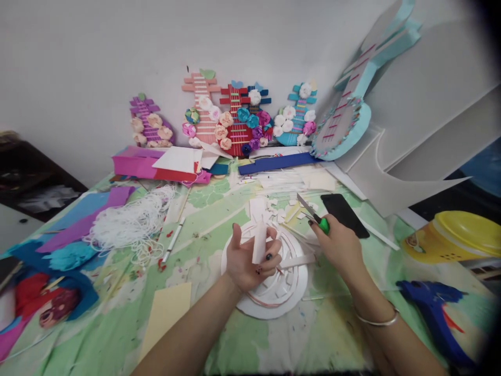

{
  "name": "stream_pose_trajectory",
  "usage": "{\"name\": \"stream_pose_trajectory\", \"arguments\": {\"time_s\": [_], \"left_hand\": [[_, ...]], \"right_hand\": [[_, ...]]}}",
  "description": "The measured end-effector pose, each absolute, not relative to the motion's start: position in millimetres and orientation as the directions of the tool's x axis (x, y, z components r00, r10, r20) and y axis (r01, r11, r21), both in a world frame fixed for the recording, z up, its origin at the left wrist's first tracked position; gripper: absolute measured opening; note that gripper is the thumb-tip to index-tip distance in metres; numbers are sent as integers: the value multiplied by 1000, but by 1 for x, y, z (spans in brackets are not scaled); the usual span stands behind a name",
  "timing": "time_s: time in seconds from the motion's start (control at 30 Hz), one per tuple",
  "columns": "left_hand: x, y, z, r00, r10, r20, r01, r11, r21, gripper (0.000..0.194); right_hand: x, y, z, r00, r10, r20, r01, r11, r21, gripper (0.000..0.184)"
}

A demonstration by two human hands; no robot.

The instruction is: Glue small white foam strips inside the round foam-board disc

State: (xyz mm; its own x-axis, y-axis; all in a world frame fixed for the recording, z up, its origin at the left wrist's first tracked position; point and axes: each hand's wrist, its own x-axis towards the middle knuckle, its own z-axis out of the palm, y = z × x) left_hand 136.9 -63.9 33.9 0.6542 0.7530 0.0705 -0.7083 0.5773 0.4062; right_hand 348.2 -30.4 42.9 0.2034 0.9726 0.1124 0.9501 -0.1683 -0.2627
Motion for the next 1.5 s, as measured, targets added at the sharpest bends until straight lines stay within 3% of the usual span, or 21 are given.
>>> {"name": "stream_pose_trajectory", "arguments": {"time_s": [0.23,0.6,0.7,0.77,0.9,1.0,1.1,1.27,1.4,1.5], "left_hand": [[136,-64,33,671,741,26,-687,608,398,35],[137,-64,43,644,763,48,-601,466,649,66],[137,-65,49,595,803,-46,-479,399,782,65],[135,-67,54,484,867,-120,-352,318,880,52],[111,-75,63,263,951,-165,45,158,986,34],[73,-79,63,207,969,-132,420,33,907,31],[33,-76,55,156,979,-130,714,-21,699,32],[-10,-50,40,119,983,-141,909,-51,413,31],[-20,-29,38,99,986,-132,968,-64,244,35],[-9,-19,42,48,999,7,992,-48,118,45]], "right_hand": [[351,-28,34,122,985,126,979,-98,-179,23],[352,-44,39,65,989,136,992,-49,-117,24],[361,-61,42,61,995,85,991,-51,-120,26],[369,-71,44,69,997,24,991,-65,-117,30],[388,-87,45,88,986,-138,993,-98,-65,26],[403,-92,44,87,975,-205,995,-95,-32,23],[410,-92,42,64,976,-209,996,-74,-39,23],[404,-82,41,129,986,-109,991,-132,-13,26],[401,-73,37,178,983,-47,984,-178,16,26],[404,-70,34,189,982,-21,982,-189,12,26]]}}
